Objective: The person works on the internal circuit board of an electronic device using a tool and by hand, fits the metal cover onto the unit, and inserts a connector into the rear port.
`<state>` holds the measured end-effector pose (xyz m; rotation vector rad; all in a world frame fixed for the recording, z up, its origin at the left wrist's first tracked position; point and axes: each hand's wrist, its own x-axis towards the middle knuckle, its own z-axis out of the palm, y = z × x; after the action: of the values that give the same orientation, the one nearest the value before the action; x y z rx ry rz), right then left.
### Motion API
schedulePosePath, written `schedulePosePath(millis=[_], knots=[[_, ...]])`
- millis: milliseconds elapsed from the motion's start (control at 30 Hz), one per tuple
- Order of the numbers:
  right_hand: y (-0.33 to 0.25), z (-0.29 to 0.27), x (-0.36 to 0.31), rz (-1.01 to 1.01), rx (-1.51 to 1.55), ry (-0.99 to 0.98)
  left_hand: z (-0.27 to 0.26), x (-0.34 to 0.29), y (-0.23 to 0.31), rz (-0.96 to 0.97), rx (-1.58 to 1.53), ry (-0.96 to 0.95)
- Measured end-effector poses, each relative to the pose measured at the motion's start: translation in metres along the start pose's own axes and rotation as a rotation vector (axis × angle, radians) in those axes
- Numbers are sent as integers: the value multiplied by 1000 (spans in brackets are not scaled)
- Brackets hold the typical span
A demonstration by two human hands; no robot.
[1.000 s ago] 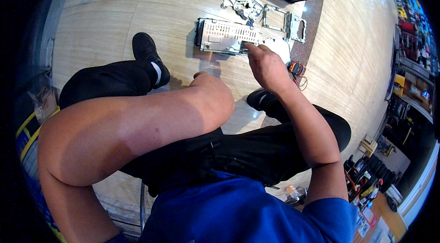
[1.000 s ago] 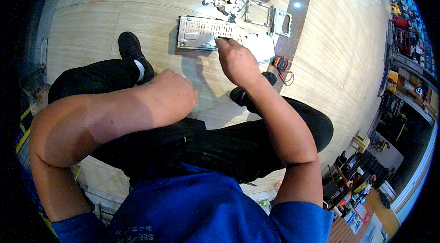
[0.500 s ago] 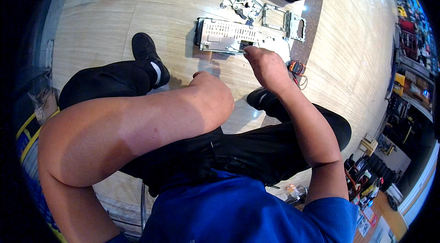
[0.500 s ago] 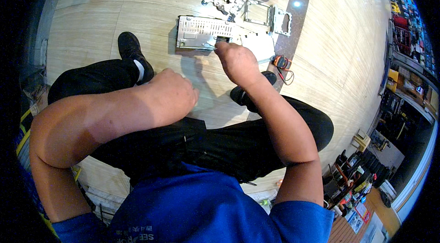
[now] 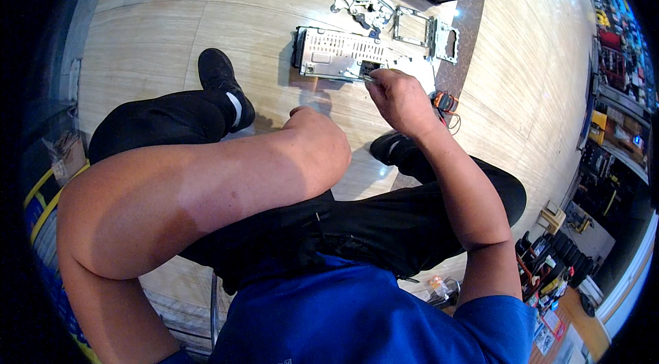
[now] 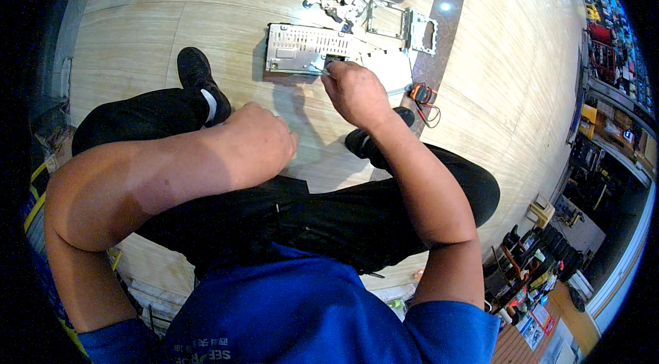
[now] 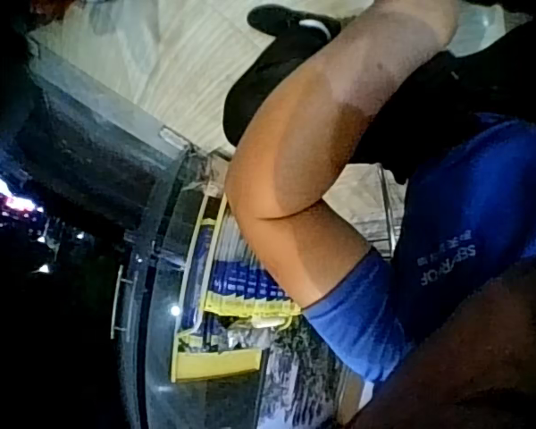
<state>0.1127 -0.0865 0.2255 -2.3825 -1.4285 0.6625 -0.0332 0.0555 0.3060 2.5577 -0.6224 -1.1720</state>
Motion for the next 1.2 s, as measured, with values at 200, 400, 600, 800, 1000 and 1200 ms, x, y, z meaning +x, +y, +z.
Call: schedulePosePath(millis=[200, 400, 600, 800, 1000, 1200], knots=[[-3, -1, -1, 4, 135, -28, 1, -2, -1, -3, -9, 21], [-2, -1, -3, -11, 161, -79, 0, 2, -1, 11, -20, 17], [-5, -3, 2, 10, 21, -42, 1, -2, 0, -8, -27, 0], [0, -2, -1, 47, 154, 14, 3, 2, 0, 0, -20, 14], [-2, 0, 0, -48, 244, 39, 4, -1, -1, 11, -31, 35], [-3, -8, 2, 123, -58, -71, 4, 3, -1, 21, -23, 31]])
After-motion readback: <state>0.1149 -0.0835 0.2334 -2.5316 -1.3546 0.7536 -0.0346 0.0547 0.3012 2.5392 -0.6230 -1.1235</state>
